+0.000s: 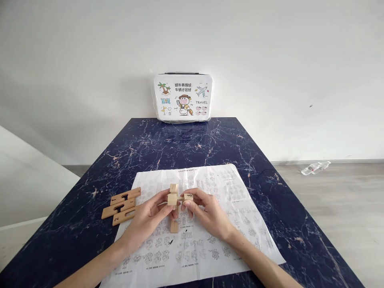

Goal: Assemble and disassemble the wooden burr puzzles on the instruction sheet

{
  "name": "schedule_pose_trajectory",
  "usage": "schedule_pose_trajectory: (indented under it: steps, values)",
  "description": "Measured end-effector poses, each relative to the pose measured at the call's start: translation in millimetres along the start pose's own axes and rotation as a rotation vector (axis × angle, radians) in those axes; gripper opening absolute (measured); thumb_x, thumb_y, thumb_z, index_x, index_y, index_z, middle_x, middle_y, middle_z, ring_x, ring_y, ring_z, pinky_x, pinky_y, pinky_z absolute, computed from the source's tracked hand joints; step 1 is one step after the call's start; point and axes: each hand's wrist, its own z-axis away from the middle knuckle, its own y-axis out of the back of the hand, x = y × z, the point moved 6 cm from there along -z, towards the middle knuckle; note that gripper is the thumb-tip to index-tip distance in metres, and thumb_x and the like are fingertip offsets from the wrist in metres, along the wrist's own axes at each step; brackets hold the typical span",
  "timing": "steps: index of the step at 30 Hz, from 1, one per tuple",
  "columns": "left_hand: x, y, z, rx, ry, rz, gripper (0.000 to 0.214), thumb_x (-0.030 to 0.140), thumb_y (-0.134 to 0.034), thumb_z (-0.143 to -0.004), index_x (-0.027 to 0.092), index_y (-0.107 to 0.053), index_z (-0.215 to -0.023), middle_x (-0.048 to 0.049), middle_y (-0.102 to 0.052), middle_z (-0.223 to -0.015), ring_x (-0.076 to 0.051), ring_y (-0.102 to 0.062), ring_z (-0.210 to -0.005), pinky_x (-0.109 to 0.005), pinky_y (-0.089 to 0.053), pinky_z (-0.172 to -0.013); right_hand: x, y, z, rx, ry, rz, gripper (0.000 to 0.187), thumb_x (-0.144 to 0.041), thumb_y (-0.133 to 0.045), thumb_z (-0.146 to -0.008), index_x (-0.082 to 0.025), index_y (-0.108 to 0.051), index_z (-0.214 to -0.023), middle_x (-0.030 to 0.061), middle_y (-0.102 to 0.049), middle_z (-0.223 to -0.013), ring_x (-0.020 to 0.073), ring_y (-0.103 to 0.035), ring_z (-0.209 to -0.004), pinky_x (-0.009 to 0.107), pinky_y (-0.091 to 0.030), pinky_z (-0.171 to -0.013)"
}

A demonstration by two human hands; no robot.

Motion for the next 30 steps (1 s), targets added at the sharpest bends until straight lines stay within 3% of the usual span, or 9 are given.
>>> schedule_pose_trajectory:
  steps: [8,14,18,30]
  values:
    - [-2,-3.3,4,-0.015,-0.052,0.061,0.064,0.044,-0.068,-0.105,0.035,-0.042,-0.163,-0.0045,-0.077,-0.111,-0.025,-0.079,-0.099,-0.049,-0.065,-0.097,-8,-8,3,-0.064,0.046,-0.043,0.030,-0.053,-0.051,-0.113,-0.027,-0.050,-0.128,0.0029,-0.072,-0.089,0.0179,-0.064,-0.069,0.037,-0.053,-0.069]
    - [0,-4.7,7,-0.017,-0.045,0.039,0.067,0.045,-0.072,-0.103,0.036,-0.043,-0.162,-0.0033,-0.080,-0.114,-0.026,-0.080,-0.105,-0.049,-0.066,-0.098,-8,-9,7,-0.025,0.075,0.093,0.026,-0.052,-0.053,-0.112,-0.027,-0.050,-0.120,0.0007,-0.070,-0.080,0.0173,-0.061,-0.060,0.033,-0.048,-0.058]
    - [0,-6.0,7,-0.004,-0.057,-0.001,0.069,0.045,-0.074,-0.102,0.035,-0.044,-0.163,-0.0008,-0.081,-0.100,-0.025,-0.080,-0.098,-0.047,-0.067,-0.094,-8,-8,9,0.025,0.113,0.174,0.026,-0.052,-0.055,-0.111,-0.026,-0.052,-0.114,-0.0042,-0.060,-0.066,0.0166,-0.056,-0.054,0.030,-0.043,-0.051]
    - [5,-11.2,9,-0.055,-0.047,-0.003,0.066,0.045,-0.072,-0.102,0.034,-0.046,-0.162,-0.0019,-0.078,-0.100,-0.022,-0.077,-0.082,-0.040,-0.068,-0.080,-8,-10,8,0.031,0.065,0.094,0.028,-0.052,-0.053,-0.111,-0.025,-0.050,-0.108,-0.0030,-0.068,-0.069,0.0112,-0.052,-0.046,0.025,-0.039,-0.046]
